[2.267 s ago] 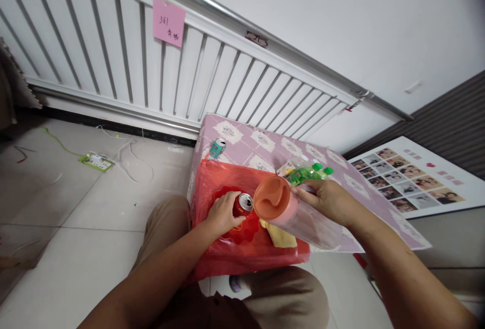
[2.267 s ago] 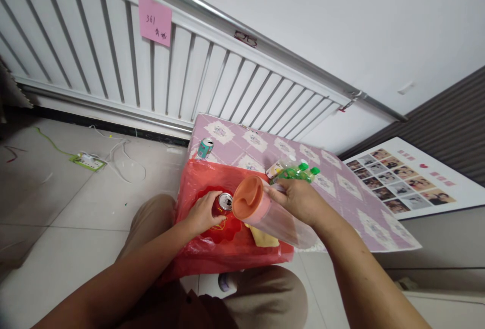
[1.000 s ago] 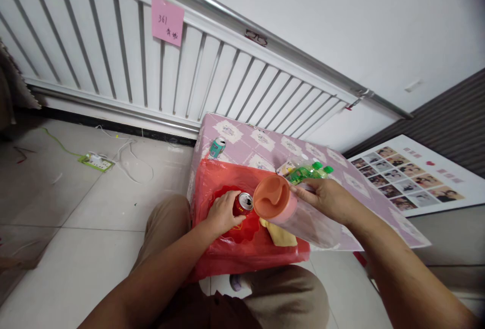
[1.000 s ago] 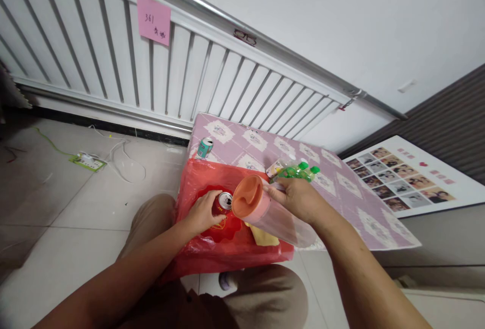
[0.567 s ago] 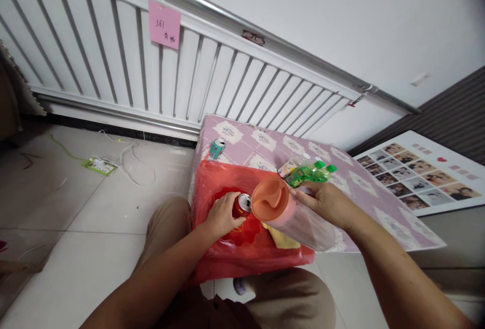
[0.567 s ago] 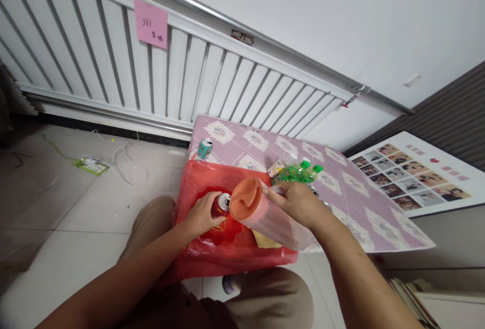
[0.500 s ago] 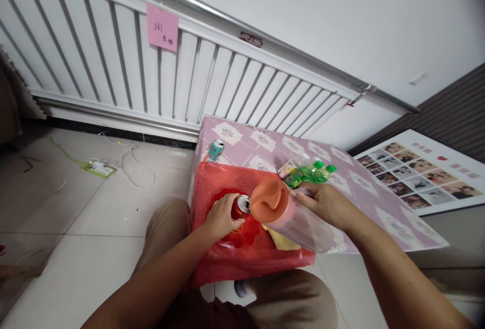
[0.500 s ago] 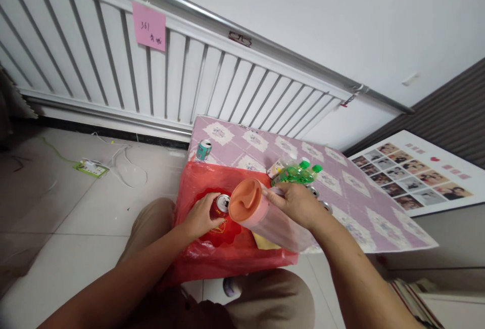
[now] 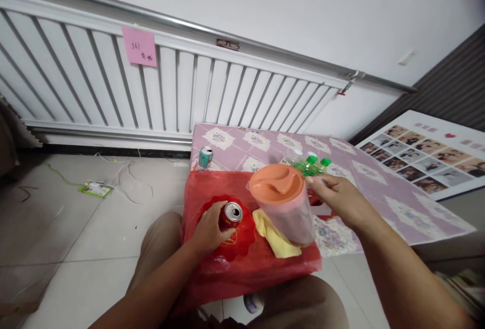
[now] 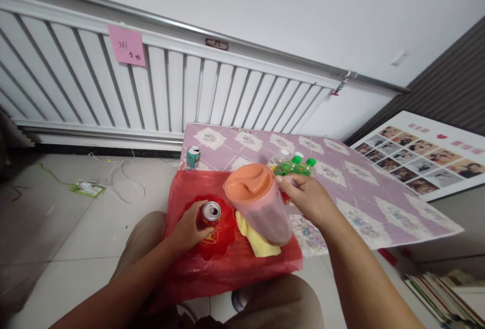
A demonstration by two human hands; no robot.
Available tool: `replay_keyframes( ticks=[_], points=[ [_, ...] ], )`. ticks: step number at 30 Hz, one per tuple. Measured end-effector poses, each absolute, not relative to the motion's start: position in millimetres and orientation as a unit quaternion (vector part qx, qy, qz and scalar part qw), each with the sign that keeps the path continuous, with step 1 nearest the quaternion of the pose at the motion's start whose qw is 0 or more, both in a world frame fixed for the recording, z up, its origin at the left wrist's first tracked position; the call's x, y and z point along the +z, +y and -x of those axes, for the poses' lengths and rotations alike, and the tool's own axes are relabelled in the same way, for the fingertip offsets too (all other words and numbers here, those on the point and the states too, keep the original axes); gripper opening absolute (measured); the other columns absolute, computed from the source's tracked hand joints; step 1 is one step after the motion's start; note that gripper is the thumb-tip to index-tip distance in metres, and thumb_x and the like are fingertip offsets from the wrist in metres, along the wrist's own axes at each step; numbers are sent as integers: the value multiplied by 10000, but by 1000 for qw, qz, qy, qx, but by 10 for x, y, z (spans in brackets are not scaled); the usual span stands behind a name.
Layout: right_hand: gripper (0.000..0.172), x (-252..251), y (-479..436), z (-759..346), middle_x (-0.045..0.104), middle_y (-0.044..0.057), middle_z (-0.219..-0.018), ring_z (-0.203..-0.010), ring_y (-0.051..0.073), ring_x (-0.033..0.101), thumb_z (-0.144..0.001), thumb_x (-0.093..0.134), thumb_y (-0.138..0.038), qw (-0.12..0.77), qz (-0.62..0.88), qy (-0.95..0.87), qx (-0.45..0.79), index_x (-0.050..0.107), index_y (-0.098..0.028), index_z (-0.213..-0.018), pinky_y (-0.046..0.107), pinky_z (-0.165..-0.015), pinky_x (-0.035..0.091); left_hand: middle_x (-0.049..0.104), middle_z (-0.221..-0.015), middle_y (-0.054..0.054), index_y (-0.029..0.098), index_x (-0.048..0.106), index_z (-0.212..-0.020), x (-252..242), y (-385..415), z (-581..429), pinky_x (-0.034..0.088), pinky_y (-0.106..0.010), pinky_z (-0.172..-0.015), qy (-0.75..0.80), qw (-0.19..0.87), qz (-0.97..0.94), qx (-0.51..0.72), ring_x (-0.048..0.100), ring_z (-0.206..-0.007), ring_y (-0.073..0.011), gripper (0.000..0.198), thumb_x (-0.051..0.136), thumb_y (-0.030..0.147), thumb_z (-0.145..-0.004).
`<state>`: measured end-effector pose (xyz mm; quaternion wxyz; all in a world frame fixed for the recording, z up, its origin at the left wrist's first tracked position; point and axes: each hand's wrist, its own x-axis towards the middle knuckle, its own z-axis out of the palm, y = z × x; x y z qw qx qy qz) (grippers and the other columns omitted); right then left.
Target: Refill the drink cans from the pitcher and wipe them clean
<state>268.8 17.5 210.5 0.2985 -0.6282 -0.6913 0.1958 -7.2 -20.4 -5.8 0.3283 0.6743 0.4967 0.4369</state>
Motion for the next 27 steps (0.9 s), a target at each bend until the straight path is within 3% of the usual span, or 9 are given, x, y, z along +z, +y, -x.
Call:
replay_keyframes(
  ticks=[3, 8, 11, 19, 27],
  points=[
    [571, 2016, 259, -2770, 594, 1, -613, -538, 142, 524, -747, 605, -756, 378, 647, -623, 222, 618, -189, -684, 249, -467, 402, 607, -1330, -111, 206, 471, -1318, -48, -204, 58, 454, -485, -1077, 502, 332, -669, 435, 580, -1236, -283, 675, 754, 218, -705],
    [573, 1583, 514, -2792, 446, -60, -499, -458, 104, 386, -714, 617, -764, 534, 638, -514, 210, 537, -206, -612, 238, -434, 309, 595, -1345, -105, 207, 470, -1319, -16, -207, 38, 437, -486, -1102, 512, 342, -664, 425, 566, -1259, -281, 691, 754, 208, -689],
    [576, 1272, 675, -2759, 481, -53, -527, -475, 104, 383, -691, 621, -765, 579, 631, -467, 220, 566, -194, -641, 243, -453, 294, 600, -1337, -102, 212, 477, -1316, -8, -207, 27, 443, -480, -1097, 508, 342, -665, 427, 570, -1254, -277, 686, 756, 208, -690],
    [561, 774, 952, -2543, 515, -29, -578, -579, 140, 430, -733, 537, -749, 621, 622, -428, 209, 575, -194, -662, 271, -560, 363, 613, -1318, -110, 202, 493, -1301, -24, -194, -2, 459, -492, -1077, 519, 351, -653, 426, 588, -1230, -288, 690, 765, 199, -667],
    [551, 601, 1013, -2598, 548, -21, -579, -595, 158, 487, -765, 528, -714, 604, 621, -443, 230, 640, -179, -699, 288, -598, 412, 625, -1302, -120, 199, 491, -1281, -71, -181, -34, 444, -510, -1095, 517, 347, -646, 441, 594, -1229, -292, 684, 765, 207, -655]
  ],
)
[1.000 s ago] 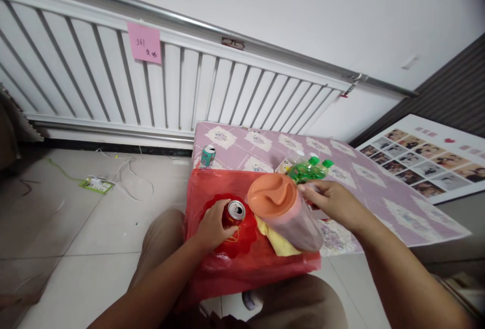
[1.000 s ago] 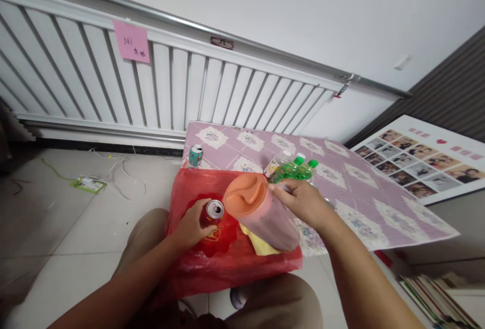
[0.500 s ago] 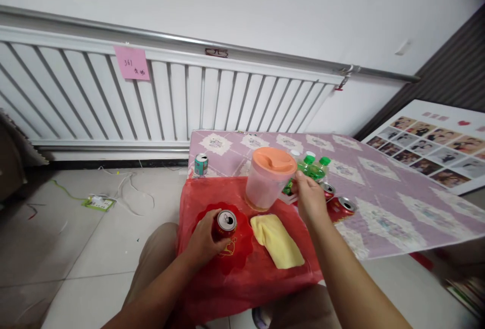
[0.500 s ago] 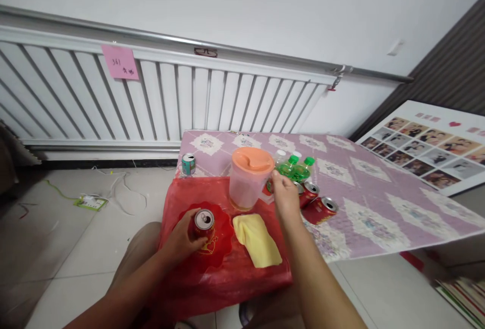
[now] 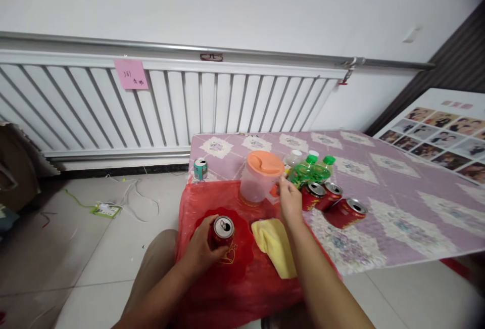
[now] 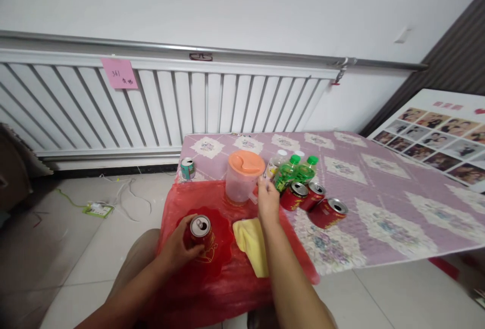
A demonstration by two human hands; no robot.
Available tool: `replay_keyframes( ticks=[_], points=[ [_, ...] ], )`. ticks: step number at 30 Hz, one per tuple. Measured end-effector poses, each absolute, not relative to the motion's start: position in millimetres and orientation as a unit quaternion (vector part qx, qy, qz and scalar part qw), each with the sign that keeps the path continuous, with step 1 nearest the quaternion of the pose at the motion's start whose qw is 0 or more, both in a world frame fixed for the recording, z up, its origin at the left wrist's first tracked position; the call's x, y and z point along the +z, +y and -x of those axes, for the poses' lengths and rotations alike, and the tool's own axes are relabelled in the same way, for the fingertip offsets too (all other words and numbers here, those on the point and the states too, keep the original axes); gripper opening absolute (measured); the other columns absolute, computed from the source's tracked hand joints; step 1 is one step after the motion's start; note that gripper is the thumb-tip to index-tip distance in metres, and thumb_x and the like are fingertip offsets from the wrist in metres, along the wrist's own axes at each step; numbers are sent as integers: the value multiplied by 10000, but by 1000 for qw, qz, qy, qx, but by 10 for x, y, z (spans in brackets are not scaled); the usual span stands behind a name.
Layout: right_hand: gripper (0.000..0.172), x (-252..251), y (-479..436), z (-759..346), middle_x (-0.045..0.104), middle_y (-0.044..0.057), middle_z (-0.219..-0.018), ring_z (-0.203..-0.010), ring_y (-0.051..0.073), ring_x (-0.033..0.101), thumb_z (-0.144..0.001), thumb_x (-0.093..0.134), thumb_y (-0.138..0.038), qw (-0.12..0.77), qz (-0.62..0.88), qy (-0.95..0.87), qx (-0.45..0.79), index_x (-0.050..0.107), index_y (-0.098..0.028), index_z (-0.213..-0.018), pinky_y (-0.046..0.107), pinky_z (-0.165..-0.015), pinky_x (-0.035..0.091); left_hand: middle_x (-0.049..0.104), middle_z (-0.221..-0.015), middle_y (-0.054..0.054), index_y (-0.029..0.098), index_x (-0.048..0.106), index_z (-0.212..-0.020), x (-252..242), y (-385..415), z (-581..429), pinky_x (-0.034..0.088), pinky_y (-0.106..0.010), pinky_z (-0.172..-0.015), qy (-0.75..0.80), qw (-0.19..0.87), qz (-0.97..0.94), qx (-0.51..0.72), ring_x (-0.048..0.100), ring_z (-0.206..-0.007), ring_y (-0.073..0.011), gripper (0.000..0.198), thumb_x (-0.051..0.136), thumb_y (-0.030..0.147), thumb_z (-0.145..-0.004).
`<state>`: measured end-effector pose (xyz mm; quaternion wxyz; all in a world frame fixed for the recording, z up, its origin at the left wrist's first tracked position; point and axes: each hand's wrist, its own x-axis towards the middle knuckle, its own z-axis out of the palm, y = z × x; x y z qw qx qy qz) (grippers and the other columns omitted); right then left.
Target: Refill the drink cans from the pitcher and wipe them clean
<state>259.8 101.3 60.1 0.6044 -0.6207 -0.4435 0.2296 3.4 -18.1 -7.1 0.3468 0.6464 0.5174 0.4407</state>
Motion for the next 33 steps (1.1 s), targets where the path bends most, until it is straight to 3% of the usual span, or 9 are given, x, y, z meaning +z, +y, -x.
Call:
replay_keyframes(
  ticks=[4, 9, 13, 18, 22, 25, 28, 31, 33],
  points=[
    [525, 562, 921, -2734, 690, 45, -865, -806, 192, 611, -789, 559, -647, 591, 605, -473, 245, 680, -168, -967, 313, -760, 485, 633, -1286, -120, 190, 497, -1275, -80, -176, -32, 457, -511, -1087, 520, 338, -649, 441, 604, -1216, -291, 680, 762, 202, -649],
    [578, 310, 573, -2946, 679, 86, -1012, -939, 242, 629, -768, 625, -537, 568, 625, -488, 220, 579, -166, -1208, 416, -897, 488, 614, -1324, -125, 194, 491, -1287, -91, -175, -22, 427, -527, -1116, 526, 339, -652, 428, 577, -1257, -300, 709, 767, 176, -634],
    [490, 122, 139, -2915, 654, 165, -1205, -1131, 328, 586, -815, 583, -437, 402, 667, -618, 103, 602, -157, -1218, 511, -1000, 431, 598, -1343, -134, 195, 484, -1292, -104, -184, -23, 412, -532, -1128, 527, 340, -649, 431, 566, -1271, -301, 696, 766, 202, -656],
    [623, 118, -236, -2588, 540, 182, -1429, -1299, 390, 480, -849, 632, -398, 183, 734, -654, 22, 489, -181, -1415, 575, -957, 455, 571, -1381, -128, 206, 458, -1322, -165, -191, -2, 372, -532, -1161, 531, 325, -659, 422, 532, -1309, -293, 721, 771, 203, -673],
    [601, 72, -289, -2483, 467, 167, -1516, -1379, 425, 395, -842, 668, -364, 102, 738, -666, 28, 521, -210, -1403, 635, -933, 456, 570, -1383, -126, 204, 457, -1329, -196, -194, 16, 381, -524, -1157, 540, 311, -660, 419, 529, -1314, -293, 720, 768, 202, -680],
    [473, -48, -244, -2607, 494, 163, -1495, -1325, 399, 472, -884, 594, -312, 135, 736, -662, 44, 577, -204, -1345, 598, -906, 496, 566, -1393, -127, 202, 456, -1333, -190, -194, 18, 384, -517, -1156, 540, 309, -663, 417, 522, -1325, -295, 725, 768, 199, -678],
    [432, -175, -186, -2826, 576, 175, -1409, -1262, 327, 554, -894, 507, -266, 254, 705, -657, 78, 603, -165, -1303, 522, -989, 486, 570, -1391, -129, 199, 456, -1335, -175, -193, 13, 386, -522, -1153, 542, 306, -665, 411, 526, -1323, -298, 719, 761, 197, -684],
    [461, -210, -190, -3012, 644, 171, -1309, -1217, 299, 592, -881, 492, -350, 394, 666, -623, 115, 616, -145, -1274, 483, -1050, 455, 575, -1383, -143, 185, 462, -1328, -154, -195, 5, 395, -537, -1142, 546, 301, -666, 410, 531, -1318, -312, 715, 765, 199, -680],
    [484, -152, -246, -3053, 688, 147, -1225, -1132, 300, 639, -858, 538, -431, 459, 666, -568, 152, 629, -161, -1250, 464, -987, 504, 575, -1380, -151, 176, 459, -1329, -136, -198, -1, 396, -538, -1141, 546, 303, -664, 410, 533, -1315, -316, 730, 775, 202, -672]
  ],
)
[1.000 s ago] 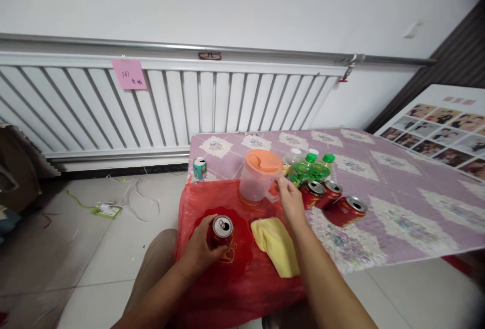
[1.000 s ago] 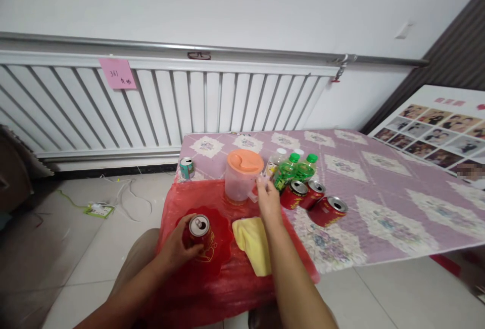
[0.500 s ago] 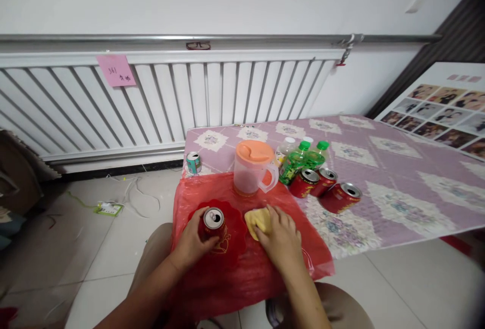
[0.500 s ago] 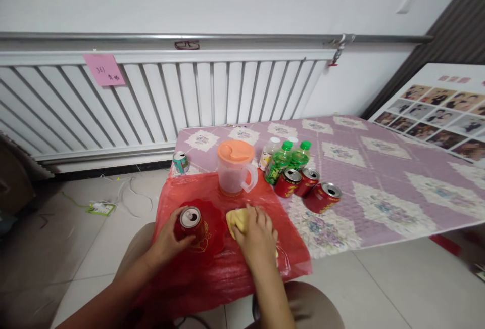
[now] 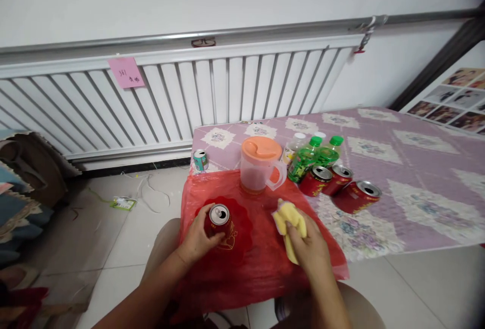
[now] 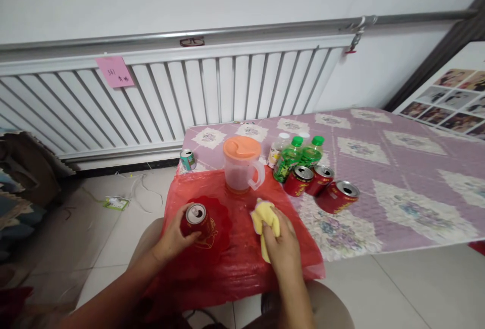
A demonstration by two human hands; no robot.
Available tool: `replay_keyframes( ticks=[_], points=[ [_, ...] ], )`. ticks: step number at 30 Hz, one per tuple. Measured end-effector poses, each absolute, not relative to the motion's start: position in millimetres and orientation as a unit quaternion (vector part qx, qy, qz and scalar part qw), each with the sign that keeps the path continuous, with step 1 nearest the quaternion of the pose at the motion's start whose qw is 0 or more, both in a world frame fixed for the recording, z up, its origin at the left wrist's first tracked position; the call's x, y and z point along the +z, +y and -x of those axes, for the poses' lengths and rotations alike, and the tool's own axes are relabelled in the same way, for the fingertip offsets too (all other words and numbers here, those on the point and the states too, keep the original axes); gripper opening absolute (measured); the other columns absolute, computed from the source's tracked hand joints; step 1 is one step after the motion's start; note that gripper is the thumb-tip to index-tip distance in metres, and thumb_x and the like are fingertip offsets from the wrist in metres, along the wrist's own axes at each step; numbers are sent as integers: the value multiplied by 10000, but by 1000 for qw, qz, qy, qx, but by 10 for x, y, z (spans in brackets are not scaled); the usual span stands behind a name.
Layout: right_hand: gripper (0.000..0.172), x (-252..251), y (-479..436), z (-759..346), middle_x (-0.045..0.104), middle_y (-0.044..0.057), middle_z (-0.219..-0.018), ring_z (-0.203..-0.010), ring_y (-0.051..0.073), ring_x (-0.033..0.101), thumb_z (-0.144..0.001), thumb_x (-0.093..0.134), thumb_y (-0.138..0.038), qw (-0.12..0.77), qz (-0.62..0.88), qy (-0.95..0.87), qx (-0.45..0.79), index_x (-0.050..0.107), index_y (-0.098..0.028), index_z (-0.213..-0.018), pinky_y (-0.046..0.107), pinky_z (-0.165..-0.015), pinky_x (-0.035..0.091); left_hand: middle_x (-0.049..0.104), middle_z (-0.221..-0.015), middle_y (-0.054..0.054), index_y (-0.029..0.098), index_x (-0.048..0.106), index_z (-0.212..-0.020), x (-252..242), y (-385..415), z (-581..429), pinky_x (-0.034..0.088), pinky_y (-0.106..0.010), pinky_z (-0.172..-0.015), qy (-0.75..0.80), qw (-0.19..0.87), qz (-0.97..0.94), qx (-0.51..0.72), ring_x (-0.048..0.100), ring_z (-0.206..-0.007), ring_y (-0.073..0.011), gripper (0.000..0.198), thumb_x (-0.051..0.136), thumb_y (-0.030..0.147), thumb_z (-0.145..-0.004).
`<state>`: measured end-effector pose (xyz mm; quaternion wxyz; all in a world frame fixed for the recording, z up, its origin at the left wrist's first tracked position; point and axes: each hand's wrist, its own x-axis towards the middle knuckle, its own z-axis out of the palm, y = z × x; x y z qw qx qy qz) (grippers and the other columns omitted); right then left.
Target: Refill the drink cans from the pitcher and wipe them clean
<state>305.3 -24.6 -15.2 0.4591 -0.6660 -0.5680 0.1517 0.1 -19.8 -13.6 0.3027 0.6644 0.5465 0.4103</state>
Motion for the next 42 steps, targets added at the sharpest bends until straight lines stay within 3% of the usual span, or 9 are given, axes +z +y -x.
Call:
replay_keyframes(
  ticks=[4, 7, 12, 15, 20, 23, 42],
  points=[
    [554, 112, -372, -2870, 732, 84, -1113, -954, 268, 705, -816, 627, -496, 531, 644, -472, 281, 581, -222, -1295, 381, -781, 585, 580, -1373, -132, 186, 460, -1330, -100, -202, -9, 392, -515, -1151, 546, 312, -659, 413, 537, -1311, -302, 738, 780, 200, -665],
    [603, 329, -352, -2594, 680, 99, -1241, -1045, 265, 684, -825, 626, -482, 522, 600, -516, 318, 502, -230, -1359, 403, -861, 569, 585, -1361, -122, 193, 475, -1313, -89, -201, -5, 387, -512, -1153, 540, 314, -659, 419, 541, -1301, -296, 727, 784, 200, -655],
    [450, 614, -154, -2170, 609, 138, -1337, -1239, 285, 558, -877, 523, -280, 436, 554, -693, 153, 522, -188, -1318, 494, -1060, 437, 577, -1369, -123, 193, 479, -1318, -104, -186, 1, 377, -518, -1156, 529, 314, -661, 429, 532, -1306, -298, 733, 784, 184, -651],
    [422, 782, -90, -1949, 583, 142, -1375, -1296, 294, 491, -889, 480, -146, 342, 547, -763, 42, 558, -182, -1302, 506, -1095, 392, 582, -1366, -120, 192, 490, -1314, -109, -177, -4, 390, -521, -1146, 528, 317, -657, 436, 536, -1303, -313, 762, 801, 168, -619],
    [347, 930, -113, -1639, 540, 107, -1464, -1306, 345, 464, -924, 484, -104, 167, 581, -796, -37, 654, -237, -1197, 481, -904, 522, 602, -1343, -125, 185, 487, -1306, -57, -178, -18, 427, -521, -1116, 532, 323, -655, 428, 571, -1264, -316, 760, 800, 156, -614],
    [359, 898, -143, -1566, 515, 95, -1495, -1329, 374, 439, -954, 449, -127, 110, 568, -814, -50, 649, -250, -1226, 500, -832, 544, 616, -1328, -117, 193, 475, -1304, -4, -187, -26, 458, -495, -1088, 522, 331, -660, 426, 597, -1231, -290, 726, 773, 143, -644],
    [497, 834, -507, -1597, 580, 86, -1438, -1271, 364, 527, -918, 416, -53, 60, 544, -832, -87, 629, -255, -1319, 516, -807, 561, 628, -1302, -116, 190, 505, -1275, 50, -204, -5, 486, -447, -1056, 509, 328, -669, 431, 609, -1204, -278, 659, 779, 204, -675]
  ],
)
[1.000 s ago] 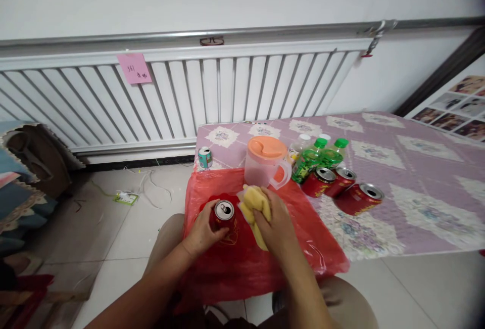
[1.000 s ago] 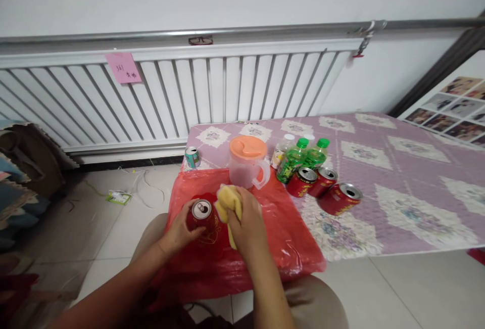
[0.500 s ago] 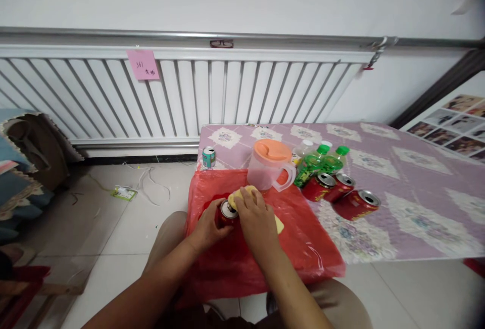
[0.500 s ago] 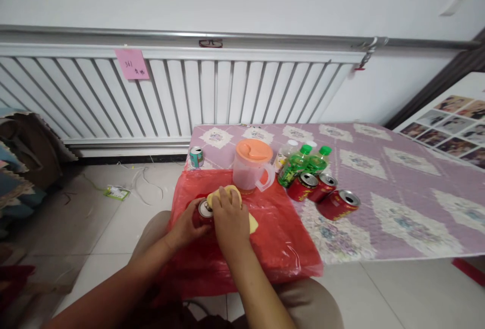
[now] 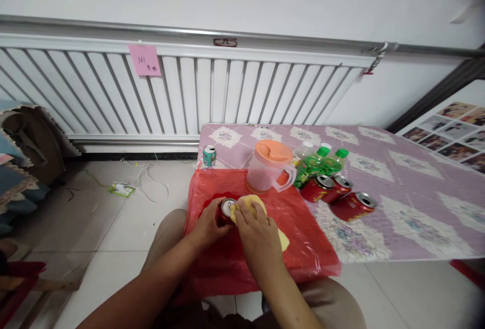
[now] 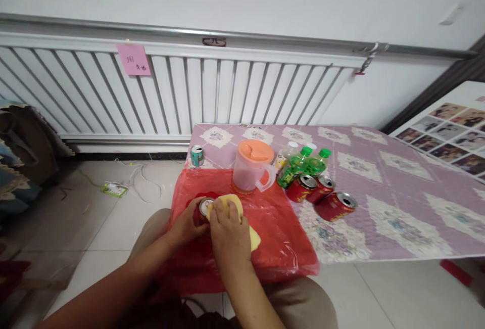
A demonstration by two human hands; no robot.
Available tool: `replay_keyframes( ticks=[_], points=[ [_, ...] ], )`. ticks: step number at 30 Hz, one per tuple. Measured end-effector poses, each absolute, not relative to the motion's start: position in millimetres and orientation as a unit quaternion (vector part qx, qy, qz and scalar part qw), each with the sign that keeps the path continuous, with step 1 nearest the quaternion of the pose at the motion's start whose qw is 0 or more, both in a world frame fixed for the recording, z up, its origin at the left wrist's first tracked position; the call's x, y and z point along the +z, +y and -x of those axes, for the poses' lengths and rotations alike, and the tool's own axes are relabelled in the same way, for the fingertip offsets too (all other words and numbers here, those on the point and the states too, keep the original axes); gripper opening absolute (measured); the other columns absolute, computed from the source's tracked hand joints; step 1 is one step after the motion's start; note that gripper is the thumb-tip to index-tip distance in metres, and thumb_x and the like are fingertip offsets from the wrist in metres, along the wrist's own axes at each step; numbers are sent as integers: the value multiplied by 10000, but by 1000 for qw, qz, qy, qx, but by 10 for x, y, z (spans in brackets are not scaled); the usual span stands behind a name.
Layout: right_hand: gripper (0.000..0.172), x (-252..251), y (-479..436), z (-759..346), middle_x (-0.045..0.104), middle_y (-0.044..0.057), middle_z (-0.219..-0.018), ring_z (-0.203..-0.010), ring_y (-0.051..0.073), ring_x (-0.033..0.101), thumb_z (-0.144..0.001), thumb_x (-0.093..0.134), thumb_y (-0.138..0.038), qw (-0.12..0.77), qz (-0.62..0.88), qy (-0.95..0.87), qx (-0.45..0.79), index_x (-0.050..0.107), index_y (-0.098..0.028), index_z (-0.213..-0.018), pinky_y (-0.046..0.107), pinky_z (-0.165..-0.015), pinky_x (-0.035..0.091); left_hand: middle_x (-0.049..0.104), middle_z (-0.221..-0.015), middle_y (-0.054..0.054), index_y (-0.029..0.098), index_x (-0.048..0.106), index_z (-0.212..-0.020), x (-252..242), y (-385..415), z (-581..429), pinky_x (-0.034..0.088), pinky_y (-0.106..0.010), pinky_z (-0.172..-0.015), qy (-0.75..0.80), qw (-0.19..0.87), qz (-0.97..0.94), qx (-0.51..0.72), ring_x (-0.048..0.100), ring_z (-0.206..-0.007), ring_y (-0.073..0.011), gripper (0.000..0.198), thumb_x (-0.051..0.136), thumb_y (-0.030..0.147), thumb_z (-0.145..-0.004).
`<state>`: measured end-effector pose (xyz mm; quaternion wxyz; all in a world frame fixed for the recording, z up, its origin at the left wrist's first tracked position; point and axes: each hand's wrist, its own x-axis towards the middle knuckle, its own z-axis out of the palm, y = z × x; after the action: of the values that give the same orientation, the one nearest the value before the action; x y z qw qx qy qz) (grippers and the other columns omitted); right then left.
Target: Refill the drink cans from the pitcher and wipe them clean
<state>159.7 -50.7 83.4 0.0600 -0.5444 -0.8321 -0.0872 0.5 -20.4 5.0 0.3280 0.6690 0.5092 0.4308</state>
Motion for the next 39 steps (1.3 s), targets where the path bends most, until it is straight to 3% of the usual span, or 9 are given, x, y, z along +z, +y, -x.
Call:
replay_keyframes(
  ticks=[5, 14, 17, 22, 26, 33, 39],
  points=[
    [471, 803, -587, -1531, 577, 57, -1443, -1272, 376, 530, -934, 419, -70, 53, 545, -832, -84, 635, -250, -1311, 543, -842, 549, 629, -1295, -125, 182, 509, -1270, 55, -200, 1, 487, -450, -1055, 506, 333, -670, 430, 615, -1191, -277, 628, 745, 177, -688],
    [478, 731, -718, -1625, 611, 30, -1410, -1225, 346, 560, -893, 471, -50, 81, 534, -838, -81, 645, -276, -1275, 464, -800, 547, 615, -1318, -137, 182, 491, -1283, -10, -183, 5, 471, -462, -1069, 506, 335, -666, 433, 595, -1221, -284, 669, 771, 240, -678],
    [472, 640, -728, -1778, 646, 26, -1367, -1217, 332, 562, -880, 499, -72, 137, 532, -833, -61, 637, -285, -1277, 444, -809, 548, 608, -1329, -140, 186, 490, -1285, -8, -185, 6, 451, -479, -1088, 504, 331, -665, 440, 582, -1245, -289, 659, 767, 255, -690],
    [467, 585, -589, -1983, 649, 108, -1329, -1215, 302, 552, -842, 453, -50, 274, 551, -787, -45, 633, -188, -1250, 483, -981, 488, 626, -1302, -125, 188, 503, -1274, 44, -200, -4, 461, -485, -1070, 529, 334, -653, 427, 598, -1219, -298, 700, 793, 213, -638],
    [469, 578, -464, -1868, 617, 139, -1345, -1253, 297, 522, -859, 430, -72, 336, 546, -767, -31, 594, -155, -1290, 513, -1052, 438, 625, -1299, -121, 186, 504, -1272, 46, -197, -17, 455, -476, -1077, 521, 337, -654, 433, 593, -1225, -296, 697, 788, 197, -636],
    [478, 287, -485, -1604, 596, 148, -1377, -1297, 290, 514, -867, 445, -113, 339, 531, -776, 18, 559, -161, -1328, 501, -1058, 450, 636, -1277, -125, 182, 505, -1262, 16, -185, -23, 484, -459, -1042, 509, 335, -661, 439, 616, -1182, -282, 659, 777, 201, -662],
    [525, 156, -564, -1716, 637, 139, -1329, -1210, 296, 591, -810, 428, -101, 322, 582, -742, 84, 598, -169, -1301, 501, -1014, 501, 618, -1298, -122, 189, 497, -1279, -11, -187, -9, 465, -481, -1064, 516, 321, -664, 436, 594, -1212, -290, 697, 792, 206, -648]
  ],
)
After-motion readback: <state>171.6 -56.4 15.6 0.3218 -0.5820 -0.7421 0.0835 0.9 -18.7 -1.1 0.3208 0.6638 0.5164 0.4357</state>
